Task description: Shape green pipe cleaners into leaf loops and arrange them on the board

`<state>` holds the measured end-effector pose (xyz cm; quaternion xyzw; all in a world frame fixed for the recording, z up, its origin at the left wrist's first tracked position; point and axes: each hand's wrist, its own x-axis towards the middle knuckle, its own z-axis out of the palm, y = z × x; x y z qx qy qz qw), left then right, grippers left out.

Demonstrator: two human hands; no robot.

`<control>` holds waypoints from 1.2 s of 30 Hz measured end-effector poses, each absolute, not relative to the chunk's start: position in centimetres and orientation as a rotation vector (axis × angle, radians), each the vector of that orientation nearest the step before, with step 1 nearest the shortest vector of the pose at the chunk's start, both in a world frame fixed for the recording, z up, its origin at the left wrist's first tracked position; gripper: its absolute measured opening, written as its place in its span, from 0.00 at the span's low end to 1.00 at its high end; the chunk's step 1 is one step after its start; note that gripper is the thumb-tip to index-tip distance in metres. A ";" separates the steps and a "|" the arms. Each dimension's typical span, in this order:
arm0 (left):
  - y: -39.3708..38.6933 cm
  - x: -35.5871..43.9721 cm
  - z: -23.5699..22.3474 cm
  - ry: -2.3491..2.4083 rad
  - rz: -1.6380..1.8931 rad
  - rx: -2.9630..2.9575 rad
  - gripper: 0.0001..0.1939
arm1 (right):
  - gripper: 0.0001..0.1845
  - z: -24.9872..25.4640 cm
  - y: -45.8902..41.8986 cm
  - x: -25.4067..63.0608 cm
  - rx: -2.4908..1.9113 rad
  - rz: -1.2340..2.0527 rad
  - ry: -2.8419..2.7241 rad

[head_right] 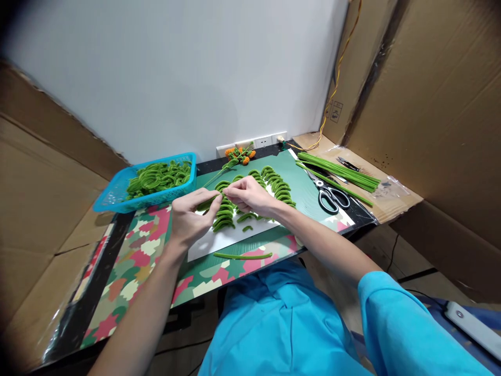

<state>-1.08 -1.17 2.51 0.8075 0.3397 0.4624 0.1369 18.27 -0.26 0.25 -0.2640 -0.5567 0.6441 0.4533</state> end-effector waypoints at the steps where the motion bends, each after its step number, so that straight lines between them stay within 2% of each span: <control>1: -1.1 -1.0 2.3 1.003 1.347 2.320 0.06 | 0.27 0.3 -0.2 18.3 -0.672 1.533 -1.404; 6: -0.9 -0.6 1.4 1.076 1.202 1.908 0.10 | 0.26 -0.2 0.0 18.7 -0.813 0.934 -1.750; 12: -0.8 0.0 1.7 0.860 0.936 1.273 0.15 | 0.17 -1.4 0.0 19.4 -0.769 0.075 -2.137; 17: -1.0 -0.1 2.4 0.824 0.819 1.113 0.16 | 0.19 -1.3 -0.1 19.7 -0.715 -0.327 -2.231; 20: -1.1 -0.1 2.6 0.826 0.791 1.088 0.14 | 0.19 -1.3 -0.1 19.5 -0.673 -0.220 -2.198; 24: -1.0 -0.2 2.6 0.843 0.826 1.087 0.12 | 0.19 -1.3 -0.2 19.1 -0.648 0.198 -2.077; 27: -1.0 -0.1 2.2 0.867 0.932 1.153 0.11 | 0.23 -0.8 -0.6 18.8 -0.647 0.534 -1.926; 32: -1.7 -0.1 1.7 0.963 1.212 1.639 0.07 | 0.29 -0.4 -1.2 17.8 -0.678 1.080 -1.566; 36: -2.0 0.2 1.6 1.070 1.389 1.941 0.04 | 0.30 -0.6 -0.8 17.5 -0.704 1.222 -1.458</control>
